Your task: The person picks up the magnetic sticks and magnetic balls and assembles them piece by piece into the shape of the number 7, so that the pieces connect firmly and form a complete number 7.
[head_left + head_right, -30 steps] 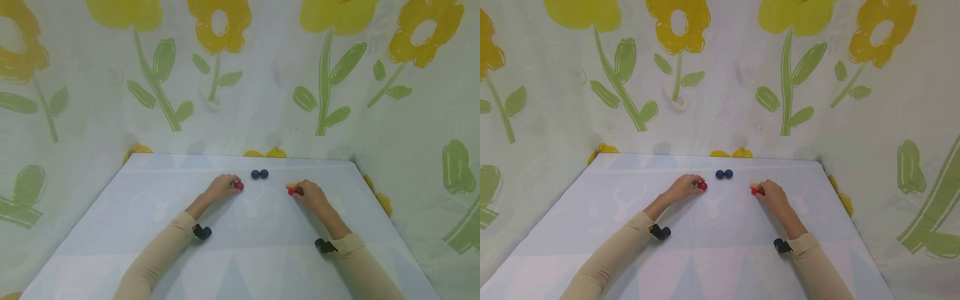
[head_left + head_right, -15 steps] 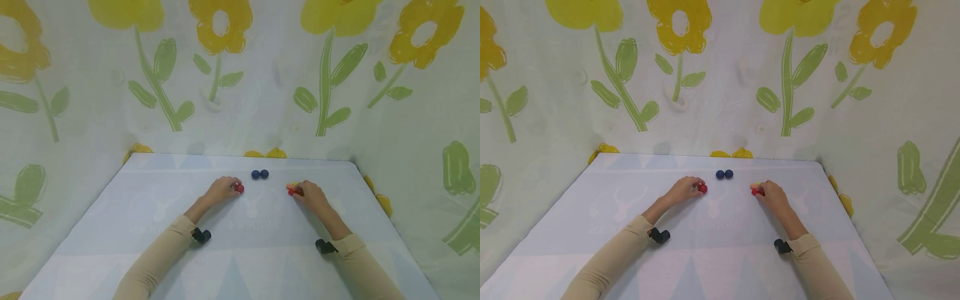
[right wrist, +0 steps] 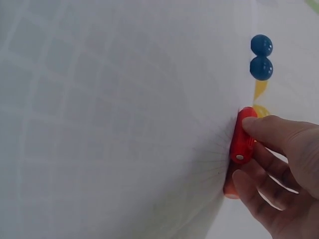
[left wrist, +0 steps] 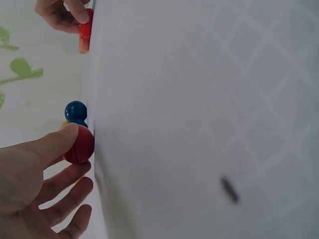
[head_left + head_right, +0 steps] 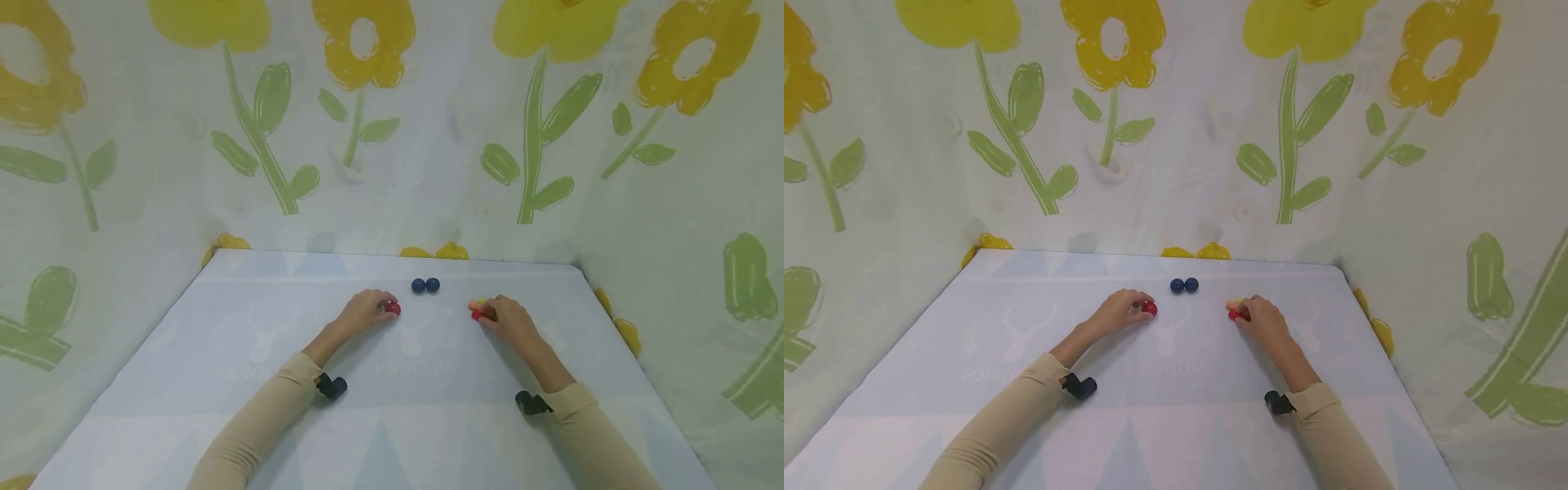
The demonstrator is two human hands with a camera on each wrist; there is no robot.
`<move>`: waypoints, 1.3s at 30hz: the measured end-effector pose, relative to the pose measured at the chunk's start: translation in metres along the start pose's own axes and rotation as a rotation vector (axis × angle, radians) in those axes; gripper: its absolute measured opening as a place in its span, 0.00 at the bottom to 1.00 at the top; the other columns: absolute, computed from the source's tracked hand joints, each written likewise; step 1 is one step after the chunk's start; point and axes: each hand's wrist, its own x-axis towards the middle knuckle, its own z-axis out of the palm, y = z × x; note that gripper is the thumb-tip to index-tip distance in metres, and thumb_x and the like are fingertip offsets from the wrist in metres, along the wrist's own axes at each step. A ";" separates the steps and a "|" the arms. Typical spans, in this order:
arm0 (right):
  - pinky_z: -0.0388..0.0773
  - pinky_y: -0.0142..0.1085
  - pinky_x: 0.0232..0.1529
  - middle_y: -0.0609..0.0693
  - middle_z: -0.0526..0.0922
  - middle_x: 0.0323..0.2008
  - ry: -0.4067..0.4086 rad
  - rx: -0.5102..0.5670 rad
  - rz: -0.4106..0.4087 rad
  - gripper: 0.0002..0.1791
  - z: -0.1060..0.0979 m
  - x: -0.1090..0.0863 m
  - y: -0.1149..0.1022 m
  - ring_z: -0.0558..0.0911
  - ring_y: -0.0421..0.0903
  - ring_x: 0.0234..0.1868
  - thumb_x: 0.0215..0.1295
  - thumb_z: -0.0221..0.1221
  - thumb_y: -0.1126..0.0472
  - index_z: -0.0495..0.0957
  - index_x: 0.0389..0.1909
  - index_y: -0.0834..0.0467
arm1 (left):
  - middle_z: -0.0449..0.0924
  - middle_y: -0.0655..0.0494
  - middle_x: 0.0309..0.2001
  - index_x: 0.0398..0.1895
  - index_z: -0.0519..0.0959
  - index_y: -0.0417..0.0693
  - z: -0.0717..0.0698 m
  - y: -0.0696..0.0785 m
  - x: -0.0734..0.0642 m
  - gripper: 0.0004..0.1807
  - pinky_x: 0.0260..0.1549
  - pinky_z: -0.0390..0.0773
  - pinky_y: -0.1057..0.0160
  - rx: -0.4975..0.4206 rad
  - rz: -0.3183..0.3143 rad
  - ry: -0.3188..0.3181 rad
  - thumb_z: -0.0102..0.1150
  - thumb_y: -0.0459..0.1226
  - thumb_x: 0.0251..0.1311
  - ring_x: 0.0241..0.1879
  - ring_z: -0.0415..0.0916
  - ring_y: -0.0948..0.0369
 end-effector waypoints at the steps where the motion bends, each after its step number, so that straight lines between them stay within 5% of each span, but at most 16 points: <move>1: 0.79 0.42 0.40 0.54 0.82 0.33 0.001 -0.001 -0.001 0.13 0.000 0.000 0.000 0.75 0.47 0.32 0.57 0.69 0.61 0.84 0.41 0.63 | 0.85 0.53 0.45 0.54 0.82 0.49 0.000 0.000 0.000 0.18 0.50 0.79 0.59 0.000 0.000 0.002 0.66 0.40 0.60 0.45 0.78 0.59; 17: 0.76 0.40 0.34 0.54 0.80 0.31 0.029 -0.032 -0.036 0.13 -0.001 -0.002 0.001 0.74 0.47 0.30 0.57 0.70 0.60 0.84 0.41 0.63 | 0.86 0.54 0.45 0.52 0.83 0.47 0.001 -0.002 0.001 0.18 0.46 0.79 0.62 -0.077 -0.007 0.003 0.68 0.39 0.58 0.42 0.78 0.60; 26: 0.82 0.45 0.42 0.55 0.83 0.34 0.046 -0.063 -0.096 0.16 0.003 -0.004 0.001 0.79 0.48 0.34 0.55 0.71 0.61 0.84 0.43 0.63 | 0.86 0.54 0.46 0.52 0.83 0.47 0.003 -0.005 -0.001 0.18 0.45 0.79 0.63 -0.106 -0.006 0.002 0.68 0.38 0.59 0.40 0.78 0.62; 39: 0.81 0.41 0.39 0.52 0.81 0.32 0.044 -0.084 -0.126 0.15 0.002 -0.001 -0.010 0.77 0.45 0.32 0.55 0.71 0.60 0.84 0.43 0.61 | 0.85 0.55 0.45 0.54 0.82 0.49 0.001 -0.005 0.000 0.19 0.43 0.78 0.65 -0.133 -0.044 -0.018 0.68 0.40 0.59 0.40 0.76 0.62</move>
